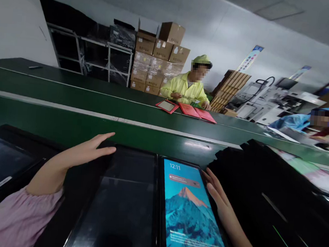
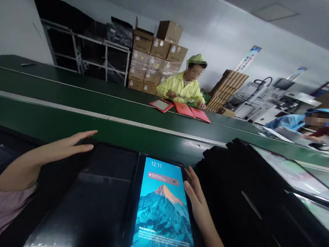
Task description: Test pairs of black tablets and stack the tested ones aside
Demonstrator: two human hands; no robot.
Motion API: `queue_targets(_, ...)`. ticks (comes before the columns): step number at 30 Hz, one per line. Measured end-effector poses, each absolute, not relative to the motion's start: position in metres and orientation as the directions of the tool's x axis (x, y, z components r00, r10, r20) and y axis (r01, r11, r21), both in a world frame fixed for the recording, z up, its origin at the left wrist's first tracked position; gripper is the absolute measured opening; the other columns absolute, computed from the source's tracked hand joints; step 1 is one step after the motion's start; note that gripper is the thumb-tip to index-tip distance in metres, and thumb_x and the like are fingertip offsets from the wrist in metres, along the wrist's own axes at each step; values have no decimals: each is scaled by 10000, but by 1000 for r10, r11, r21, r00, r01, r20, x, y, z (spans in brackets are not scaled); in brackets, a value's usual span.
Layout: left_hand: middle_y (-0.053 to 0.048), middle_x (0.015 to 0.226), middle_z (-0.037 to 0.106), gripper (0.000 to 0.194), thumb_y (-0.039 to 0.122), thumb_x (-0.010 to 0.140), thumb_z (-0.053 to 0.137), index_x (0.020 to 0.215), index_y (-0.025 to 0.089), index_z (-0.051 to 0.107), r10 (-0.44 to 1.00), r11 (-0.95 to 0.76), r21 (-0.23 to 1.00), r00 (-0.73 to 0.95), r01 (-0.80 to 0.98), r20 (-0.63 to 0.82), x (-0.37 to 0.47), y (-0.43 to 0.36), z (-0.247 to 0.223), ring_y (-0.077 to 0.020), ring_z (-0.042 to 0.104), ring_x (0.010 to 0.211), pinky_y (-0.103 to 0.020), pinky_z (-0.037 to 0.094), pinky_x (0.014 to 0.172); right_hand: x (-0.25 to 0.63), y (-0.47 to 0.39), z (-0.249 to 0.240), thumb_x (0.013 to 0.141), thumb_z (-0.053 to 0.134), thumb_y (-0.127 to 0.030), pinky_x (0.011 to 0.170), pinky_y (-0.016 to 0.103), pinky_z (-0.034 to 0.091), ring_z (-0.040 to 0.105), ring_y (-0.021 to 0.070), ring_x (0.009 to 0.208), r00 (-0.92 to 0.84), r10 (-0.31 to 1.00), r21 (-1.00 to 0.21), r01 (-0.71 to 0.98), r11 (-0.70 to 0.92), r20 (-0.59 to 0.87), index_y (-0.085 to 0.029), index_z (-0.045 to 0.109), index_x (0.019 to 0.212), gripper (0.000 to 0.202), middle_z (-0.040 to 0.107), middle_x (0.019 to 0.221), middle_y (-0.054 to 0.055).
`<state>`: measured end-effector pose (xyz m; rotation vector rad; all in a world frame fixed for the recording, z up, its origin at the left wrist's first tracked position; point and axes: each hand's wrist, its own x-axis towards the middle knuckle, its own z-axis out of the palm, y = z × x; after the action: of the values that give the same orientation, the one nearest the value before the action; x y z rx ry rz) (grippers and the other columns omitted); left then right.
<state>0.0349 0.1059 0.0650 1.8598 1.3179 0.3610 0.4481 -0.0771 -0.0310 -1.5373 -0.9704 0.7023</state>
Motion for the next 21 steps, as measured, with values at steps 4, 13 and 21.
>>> queue_targets(4,11,1710,-70,1074,855,794,538,1636,373,78,822,-294,517,488,804,-292,36,77,81,-375,103,1559,-515,278,1225,451,-59,-11,828,656,-697,1175,535,396,470,345,1437,424,899,-958,286,-16,112,-283,510,1459,768,578,1486,136)
queue_targets(13,-10,1631,-333,1104,802,810,596,1601,436,-81,797,-239,502,463,832,-389,53,64,90,-401,531,1339,-392,542,977,466,-27,19,898,622,-625,1209,548,327,419,320,1474,317,916,-893,442,86,245,-328,449,1524,714,548,1524,89)
queue_targets(21,45,1607,-371,1142,755,770,666,1566,515,-118,834,-193,416,372,889,-407,56,64,82,-455,525,1328,-461,588,911,455,-24,43,965,588,-481,745,227,607,747,202,931,118,934,-783,586,209,338,-312,747,1180,315,775,1110,32)
